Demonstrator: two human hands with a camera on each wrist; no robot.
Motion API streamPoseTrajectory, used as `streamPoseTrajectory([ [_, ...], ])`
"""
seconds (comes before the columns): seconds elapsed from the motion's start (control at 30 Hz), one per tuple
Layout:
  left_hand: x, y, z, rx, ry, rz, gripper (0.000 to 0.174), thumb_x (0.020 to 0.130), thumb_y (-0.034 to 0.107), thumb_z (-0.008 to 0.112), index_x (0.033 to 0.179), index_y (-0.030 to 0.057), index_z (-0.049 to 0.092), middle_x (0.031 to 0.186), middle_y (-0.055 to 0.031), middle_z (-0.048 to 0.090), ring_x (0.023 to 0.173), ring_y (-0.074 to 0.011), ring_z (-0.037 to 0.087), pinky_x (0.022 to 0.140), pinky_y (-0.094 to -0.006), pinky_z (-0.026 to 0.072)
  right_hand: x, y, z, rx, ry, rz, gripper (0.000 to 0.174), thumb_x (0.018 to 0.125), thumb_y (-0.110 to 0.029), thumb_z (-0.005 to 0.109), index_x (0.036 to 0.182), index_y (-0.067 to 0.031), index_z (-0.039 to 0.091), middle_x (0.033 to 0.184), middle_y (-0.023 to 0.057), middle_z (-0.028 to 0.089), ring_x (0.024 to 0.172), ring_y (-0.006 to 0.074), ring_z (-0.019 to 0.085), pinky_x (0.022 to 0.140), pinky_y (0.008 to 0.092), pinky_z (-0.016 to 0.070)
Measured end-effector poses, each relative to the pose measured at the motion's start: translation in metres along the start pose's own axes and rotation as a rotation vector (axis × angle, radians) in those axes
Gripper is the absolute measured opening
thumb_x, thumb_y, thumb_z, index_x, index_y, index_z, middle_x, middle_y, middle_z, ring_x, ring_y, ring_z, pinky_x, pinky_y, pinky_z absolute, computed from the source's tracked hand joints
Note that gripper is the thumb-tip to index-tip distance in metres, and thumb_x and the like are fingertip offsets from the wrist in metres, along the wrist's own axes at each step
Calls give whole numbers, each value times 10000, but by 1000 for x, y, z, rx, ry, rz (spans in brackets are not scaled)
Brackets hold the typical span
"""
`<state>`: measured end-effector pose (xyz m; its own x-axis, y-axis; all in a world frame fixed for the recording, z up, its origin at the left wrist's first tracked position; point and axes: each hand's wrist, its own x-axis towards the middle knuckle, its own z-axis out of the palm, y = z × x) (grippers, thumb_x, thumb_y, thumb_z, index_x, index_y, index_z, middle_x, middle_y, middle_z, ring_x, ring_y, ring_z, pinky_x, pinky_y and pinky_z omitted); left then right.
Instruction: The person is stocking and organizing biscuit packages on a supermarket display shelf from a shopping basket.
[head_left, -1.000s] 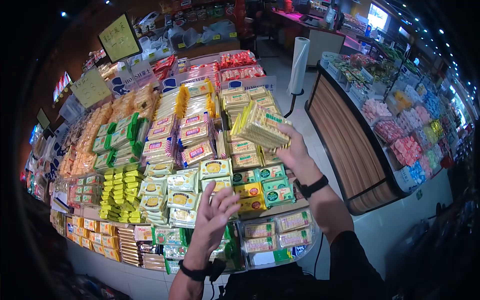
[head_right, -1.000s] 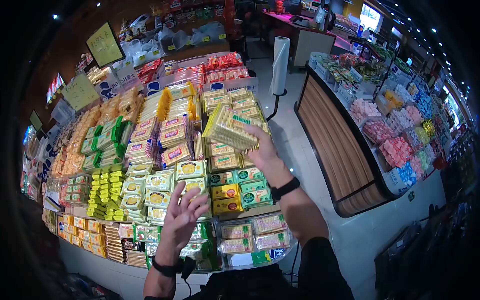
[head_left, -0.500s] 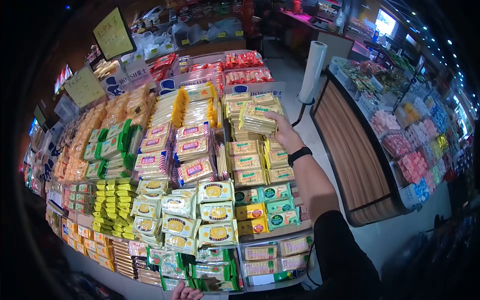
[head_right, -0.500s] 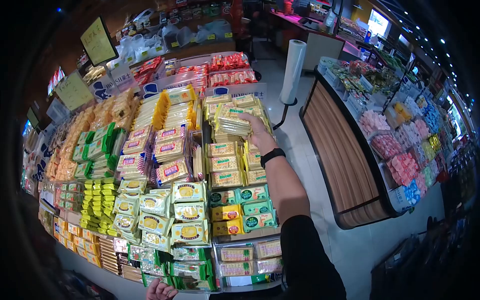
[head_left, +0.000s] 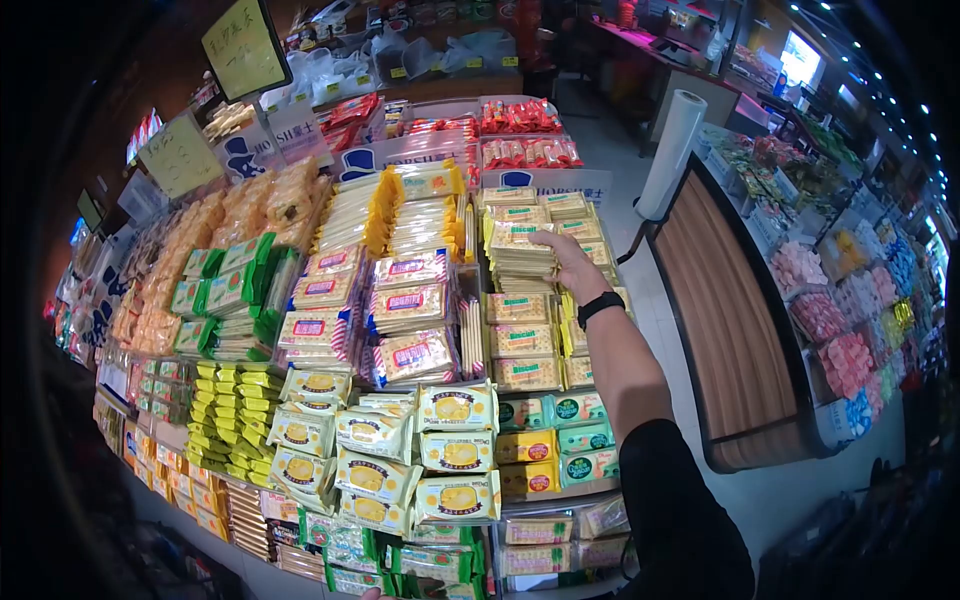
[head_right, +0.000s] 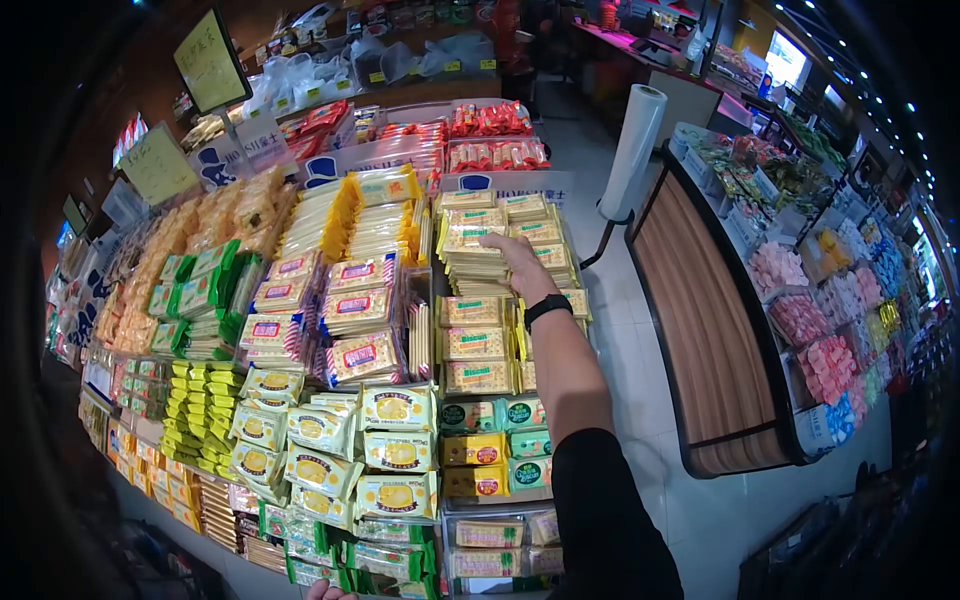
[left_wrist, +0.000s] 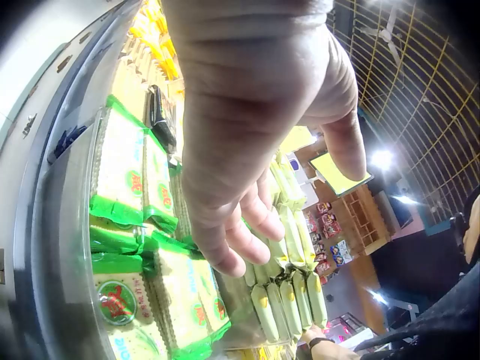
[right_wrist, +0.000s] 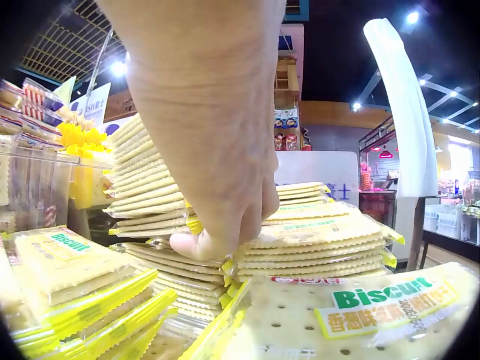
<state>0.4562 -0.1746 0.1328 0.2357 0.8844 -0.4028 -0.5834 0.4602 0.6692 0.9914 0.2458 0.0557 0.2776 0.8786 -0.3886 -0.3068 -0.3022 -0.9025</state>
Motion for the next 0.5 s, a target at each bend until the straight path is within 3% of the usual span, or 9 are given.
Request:
streamPoseTrajectory([
  [0.07,1,-3,-2,-16,11,-8,930,737,256,803,1469,-29,305,1312,-139,503,1167,-274,505,1088,-473,347,-14,-9,8,-79,0,-7,909,662,-329,825,1392,-80,346,1366,167,473,1295,334,431,1047,585,292],
  [0.13,2,-4,0,-21,29,-20,932,735,250,803,1467,-32,300,1321,-152,496,1187,-286,501,1093,-477,346,34,17,1,-40,40,-66,703,715,-293,798,1295,-58,477,1280,148,544,1235,288,491,992,469,379],
  [0.2,4,-4,4,-15,51,-36,933,735,249,801,1465,-35,295,1330,-166,490,1209,-298,497,1098,-481,344,39,20,5,-59,125,-151,653,752,-269,779,1288,-24,499,1265,160,558,1224,273,510,985,416,417],
  [0.37,8,-6,6,-23,44,-54,918,732,241,804,1452,-41,307,1334,-175,486,1227,-307,490,1108,-486,334,31,15,14,-361,368,-299,848,802,-334,738,1433,45,317,1401,233,459,1302,322,463,1053,432,397],
  [0.5,11,-8,9,-39,35,-51,904,732,229,804,1446,-43,321,1311,-159,493,1220,-296,486,1112,-483,325,11,2,27,-623,461,-212,872,843,-458,634,1442,59,267,1377,301,475,1290,429,464,1075,483,373],
])
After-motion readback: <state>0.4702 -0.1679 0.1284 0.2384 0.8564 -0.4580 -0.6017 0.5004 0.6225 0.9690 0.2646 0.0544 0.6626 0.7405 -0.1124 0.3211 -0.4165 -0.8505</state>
